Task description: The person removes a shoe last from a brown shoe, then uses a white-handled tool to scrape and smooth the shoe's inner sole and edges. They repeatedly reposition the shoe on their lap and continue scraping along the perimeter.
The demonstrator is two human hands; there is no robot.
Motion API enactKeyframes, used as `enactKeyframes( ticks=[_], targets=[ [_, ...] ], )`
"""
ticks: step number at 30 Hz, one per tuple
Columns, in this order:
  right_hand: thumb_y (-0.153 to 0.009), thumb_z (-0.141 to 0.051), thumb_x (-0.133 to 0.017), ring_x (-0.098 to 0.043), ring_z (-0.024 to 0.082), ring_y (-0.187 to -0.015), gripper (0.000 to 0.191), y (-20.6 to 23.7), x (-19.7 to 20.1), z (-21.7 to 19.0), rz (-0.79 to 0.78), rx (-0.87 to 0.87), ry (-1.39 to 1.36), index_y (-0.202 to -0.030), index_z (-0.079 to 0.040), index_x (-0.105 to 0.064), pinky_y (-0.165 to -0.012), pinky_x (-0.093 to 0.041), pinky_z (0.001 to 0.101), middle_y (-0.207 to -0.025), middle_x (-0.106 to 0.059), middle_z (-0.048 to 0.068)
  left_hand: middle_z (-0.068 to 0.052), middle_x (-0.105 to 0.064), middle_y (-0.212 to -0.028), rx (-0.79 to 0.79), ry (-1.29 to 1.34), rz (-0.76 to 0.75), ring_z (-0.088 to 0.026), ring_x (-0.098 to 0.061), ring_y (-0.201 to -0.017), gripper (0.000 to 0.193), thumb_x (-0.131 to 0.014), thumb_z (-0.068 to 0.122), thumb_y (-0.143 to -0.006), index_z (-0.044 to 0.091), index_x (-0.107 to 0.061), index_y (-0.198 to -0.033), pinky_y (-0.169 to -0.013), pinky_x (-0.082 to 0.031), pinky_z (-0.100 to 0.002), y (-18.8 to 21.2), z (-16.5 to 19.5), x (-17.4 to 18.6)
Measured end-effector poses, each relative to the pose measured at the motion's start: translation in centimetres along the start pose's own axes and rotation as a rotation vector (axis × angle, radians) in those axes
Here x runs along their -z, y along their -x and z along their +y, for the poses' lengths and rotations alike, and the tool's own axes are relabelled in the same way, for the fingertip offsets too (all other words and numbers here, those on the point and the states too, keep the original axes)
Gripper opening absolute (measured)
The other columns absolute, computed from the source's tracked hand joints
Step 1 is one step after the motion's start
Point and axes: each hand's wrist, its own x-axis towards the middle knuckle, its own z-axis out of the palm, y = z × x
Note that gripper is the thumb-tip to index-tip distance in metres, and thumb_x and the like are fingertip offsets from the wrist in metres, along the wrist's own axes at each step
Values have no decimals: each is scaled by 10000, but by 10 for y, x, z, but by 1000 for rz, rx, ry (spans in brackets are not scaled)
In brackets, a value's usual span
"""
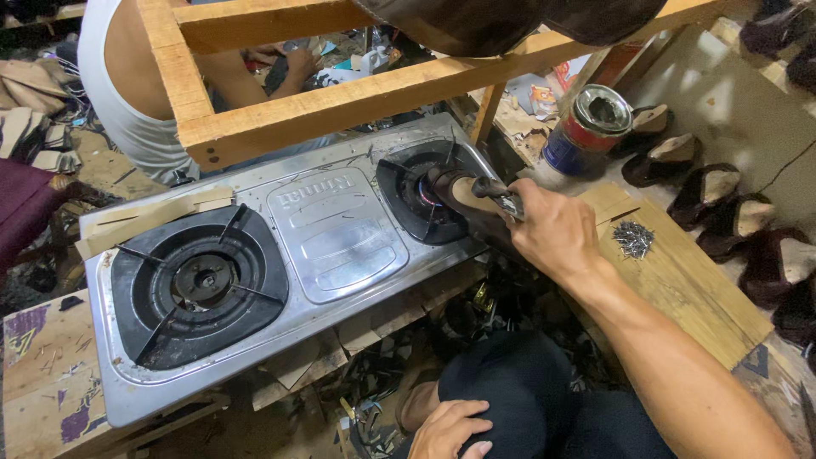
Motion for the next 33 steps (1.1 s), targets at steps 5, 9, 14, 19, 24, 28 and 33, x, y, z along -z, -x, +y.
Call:
enactKeyframes(
  ticks=[5,9,14,19,24,28,33],
  targets=[
    [-846,-159,-739,-698,397,-689,275,12,16,-4,21,-26,-75,-1106,-90,-679,-583,-521,507,-778,-727,175,-170,-734,-1274,141,142,-25,-294,-662,-1268,341,-747,290,-892,15,-771,-1091,-1104,-469,-439,-8,3,1],
    [-825,-216,-791,-679,203,-619,298,76,36,5,-5,-212,-526,-1074,-79,-701,-597,-531,365,-745,-728,85,-180,-564,-1500,514,734,177,-307,-629,-1297,676,-646,448,-865,69,-540,-1414,-1066,-507,-468,-35,26,36],
    [-787,-197,-787,-689,142,-715,375,235,-2,14,-210,-1011,-1038,-1126,-66,-697,-669,-553,312,-851,-760,56,-135,-404,-1639,249,1054,153,-235,-484,-1468,1079,-758,429,-786,81,-171,-1622,-1164,-447,-461,-64,88,86],
    [-826,-255,-755,-687,176,-643,434,390,-79,12,-369,-1213,-1082,-1220,-91,-677,-622,-545,330,-808,-763,76,-236,-562,-1431,348,1227,-99,-324,-621,-1215,886,-752,203,-751,17,-327,-1505,-1005,-520,-472,-68,129,38],
    [-864,-314,-723,-685,210,-570,495,489,-5,21,-354,-1312,-1030,-1313,-117,-656,-575,-538,349,-764,-766,97,-237,-640,-1202,522,1131,-73,-302,-625,-1049,680,-708,79,-847,-109,-460,-1452,-919,-519,-406,-52,129,-55],
    [-897,-301,-663,-667,176,-522,456,507,88,14,-322,-1373,-1038,-1330,-160,-638,-475,-509,345,-765,-762,83,-112,-670,-1200,511,654,-362,-202,-649,-1090,792,-706,69,-798,91,-370,-1515,-970,-503,-329,-40,141,-96],
    [-903,-221,-601,-637,109,-599,254,482,140,1,-456,-1285,-943,-1033,-50,-736,-554,-527,291,-758,-722,11,-98,-749,-1119,363,206,-517,-208,-732,-1016,787,-710,150,-805,88,-368,-1511,-931,-523,-310,-34,173,-138]
  ],
)
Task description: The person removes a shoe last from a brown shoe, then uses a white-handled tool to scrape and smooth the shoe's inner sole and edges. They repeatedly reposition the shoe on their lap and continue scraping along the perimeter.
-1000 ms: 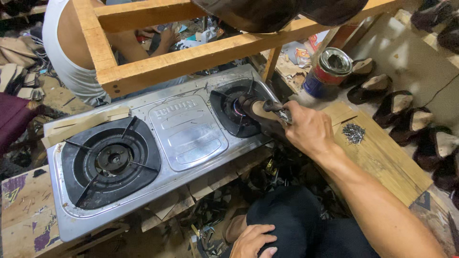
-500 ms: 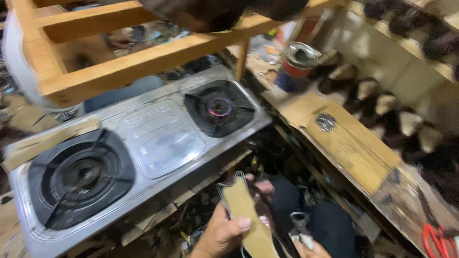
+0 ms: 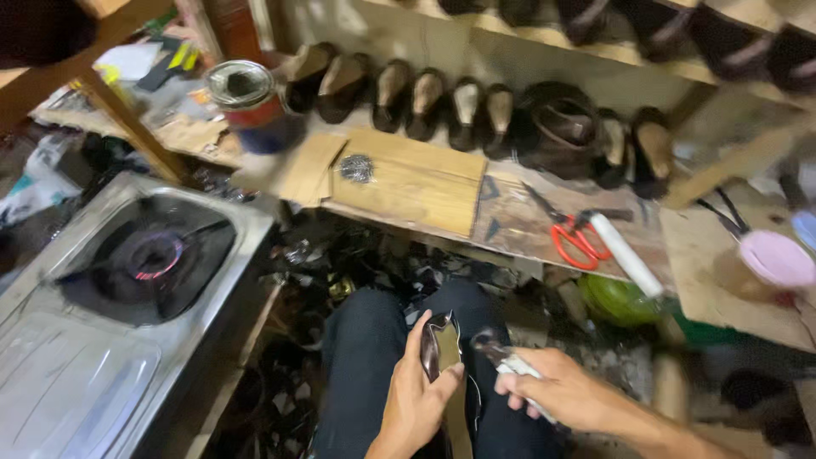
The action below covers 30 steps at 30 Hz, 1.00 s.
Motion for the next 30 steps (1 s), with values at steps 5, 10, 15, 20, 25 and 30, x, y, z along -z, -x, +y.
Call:
enactKeyframes(
  ticks=[5,10,15,20,25,30],
  targets=[
    [-858,-98,-568,-715,242,-751,229,11,23,-27,-99,416,272,-1058,-23,-651,-667,-569,390,-813,-703,90,-172,-742,-987,70,-173,-91,-288,-732,-874,790,-682,153,-802,103,-369,-1525,-844,-557,-354,-5,13,-35],
    [-829,-23,-535,-697,427,-868,405,12,42,-44,-23,483,744,-1225,17,-610,-721,-551,515,-1000,-692,223,-219,-703,-1053,-80,-291,-86,-351,-711,-926,783,-686,108,-784,56,-376,-1502,-843,-542,-401,-17,8,-55],
    [-841,-30,-579,-686,440,-771,541,-5,45,-39,-69,428,1050,-1374,35,-511,-651,-561,514,-1072,-628,251,-184,-726,-1039,-8,-280,-154,-307,-723,-911,821,-683,108,-773,58,-360,-1526,-843,-554,-371,-35,-10,-56],
    [-804,-82,-662,-694,389,-660,609,-27,17,3,171,516,829,-1385,45,-528,-586,-570,468,-1024,-634,209,-47,-637,-1308,123,263,-436,-145,-593,-1137,816,-641,135,-907,98,-236,-1615,-998,-468,-279,-61,-41,-23],
    [-802,-96,-680,-676,396,-689,631,-35,-28,44,395,405,535,-1416,-30,-548,-599,-554,469,-1011,-647,174,-106,-657,-1248,161,152,-390,-167,-582,-1055,677,-502,202,-1005,157,-280,-1642,-960,-450,-278,-70,-58,-23],
    [-932,-161,-665,-722,349,-851,308,-30,-14,47,272,310,76,-1194,-2,-685,-762,-578,405,-1009,-729,199,-157,-718,-1137,147,-9,-322,-217,-666,-1036,611,-447,259,-1006,148,-354,-1599,-969,-492,-303,-61,-42,-30]
  ],
)
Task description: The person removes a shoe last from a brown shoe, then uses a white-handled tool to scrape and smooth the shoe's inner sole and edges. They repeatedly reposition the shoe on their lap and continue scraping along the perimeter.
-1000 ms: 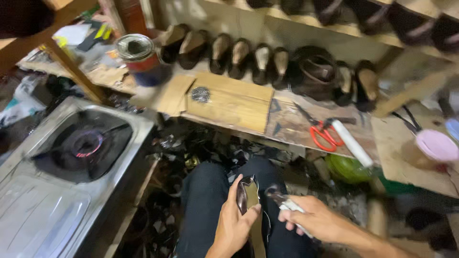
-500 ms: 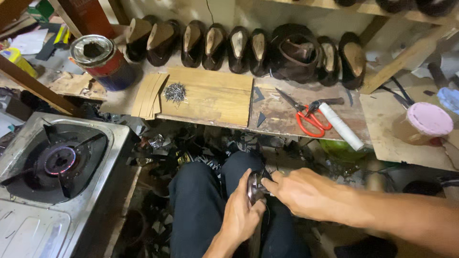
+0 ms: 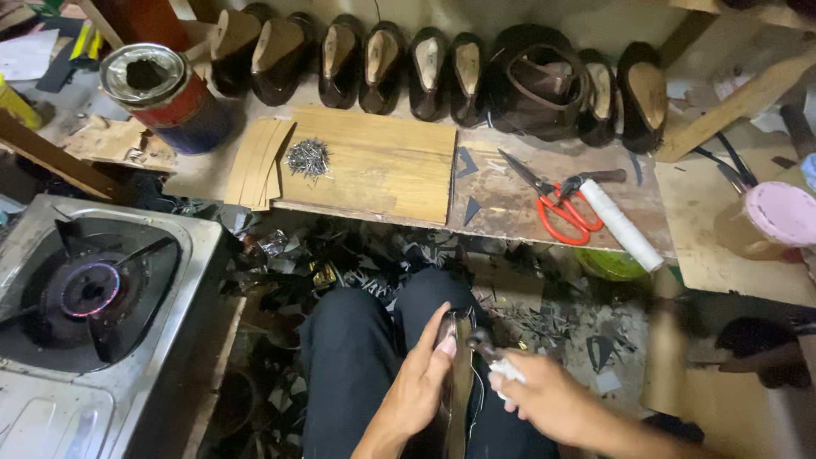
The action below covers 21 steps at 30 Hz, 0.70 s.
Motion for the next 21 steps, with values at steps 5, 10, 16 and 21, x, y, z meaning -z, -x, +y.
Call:
enactKeyframes(
  ticks=[5,10,16,21],
  targets=[
    [-907,-136,-615,-760,303,-875,199,-17,55,-21,-436,-285,130,-1044,-22,-702,-819,-572,403,-943,-789,188,-236,-680,-1198,-62,-258,84,-362,-665,-1124,611,-513,316,-985,129,-363,-1546,-985,-492,-397,8,19,-26],
    [-861,-87,-642,-675,395,-863,431,-18,78,-49,-441,142,618,-1281,-20,-572,-735,-528,490,-1002,-631,171,-277,-636,-1290,-128,-349,69,-414,-615,-1213,645,-522,315,-982,96,-330,-1558,-1032,-459,-436,6,16,-36],
    [-843,-90,-646,-688,357,-677,659,-14,34,-45,-224,165,832,-1476,-22,-473,-594,-562,456,-1013,-599,172,-189,-574,-1462,-139,26,-170,-278,-543,-1353,698,-512,258,-999,105,-221,-1614,-1127,-367,-350,-2,-4,4],
    [-789,-73,-671,-688,362,-712,630,6,-19,-11,204,235,475,-1407,-44,-555,-588,-558,452,-923,-640,161,-172,-666,-1371,-67,11,26,-255,-620,-1288,565,-470,293,-1021,113,-396,-1552,-1091,-436,-337,-1,-1,-5]
  ],
)
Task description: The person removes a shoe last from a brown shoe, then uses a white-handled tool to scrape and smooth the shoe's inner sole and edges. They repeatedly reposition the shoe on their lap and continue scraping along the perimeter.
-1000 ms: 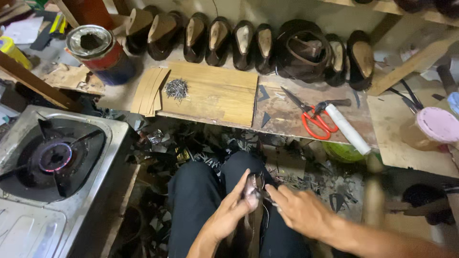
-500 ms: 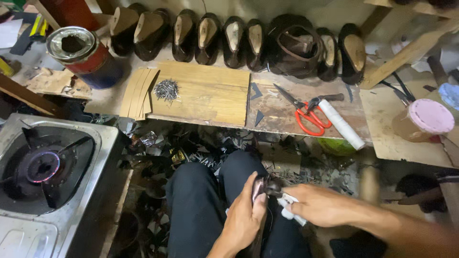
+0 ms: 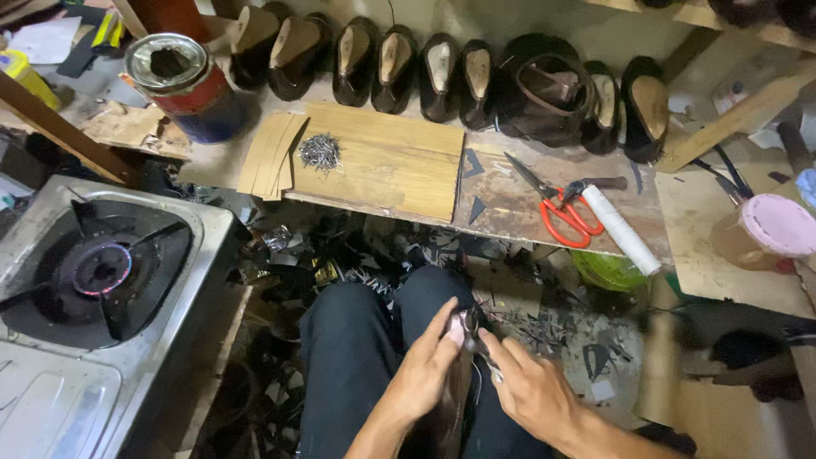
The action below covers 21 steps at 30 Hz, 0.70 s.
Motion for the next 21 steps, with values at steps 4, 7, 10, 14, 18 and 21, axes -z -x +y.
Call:
enactKeyframes(
  ticks=[4,7,10,14,18,21],
  targets=[
    [-882,-89,-622,-718,377,-780,363,11,3,13,-185,-387,-468,-1243,-55,-642,-668,-590,434,-908,-688,179,-220,-656,-1316,-24,-162,52,-311,-624,-1271,527,-427,320,-1038,106,-415,-1519,-1068,-444,-366,10,13,-10],
    [-915,-122,-606,-729,328,-842,256,-1,37,22,-461,-428,-444,-1149,-73,-699,-739,-591,423,-898,-750,141,-254,-651,-1276,-64,-283,106,-388,-626,-1213,524,-445,311,-1028,85,-416,-1501,-1025,-461,-412,18,23,-23],
    [-866,-88,-620,-697,368,-915,281,-18,76,23,-521,-112,-200,-1142,-39,-651,-776,-539,471,-953,-717,141,-280,-655,-1249,-129,-365,125,-437,-635,-1164,540,-476,295,-1010,50,-414,-1487,-989,-483,-447,18,29,-38],
    [-797,-48,-624,-676,412,-812,602,-29,90,14,-487,68,-4,-1393,-21,-542,-679,-542,496,-1018,-640,175,-292,-647,-1249,-94,-376,70,-429,-629,-1179,581,-484,288,-1001,39,-374,-1515,-1005,-477,-432,14,27,-34],
    [-851,-141,-646,-691,406,-702,567,-24,50,0,-350,-53,195,-1404,-68,-546,-620,-560,500,-1002,-643,161,-213,-620,-1368,-18,-77,-134,-289,-601,-1287,648,-505,262,-994,73,-277,-1570,-1083,-407,-353,5,12,1],
    [-818,-129,-667,-688,412,-646,562,-16,13,-8,-76,-25,84,-1363,-30,-566,-566,-563,490,-986,-661,193,-186,-655,-1360,-9,125,-43,-251,-599,-1255,579,-437,230,-980,105,-425,-1545,-1072,-426,-321,-4,4,4]
  ],
)
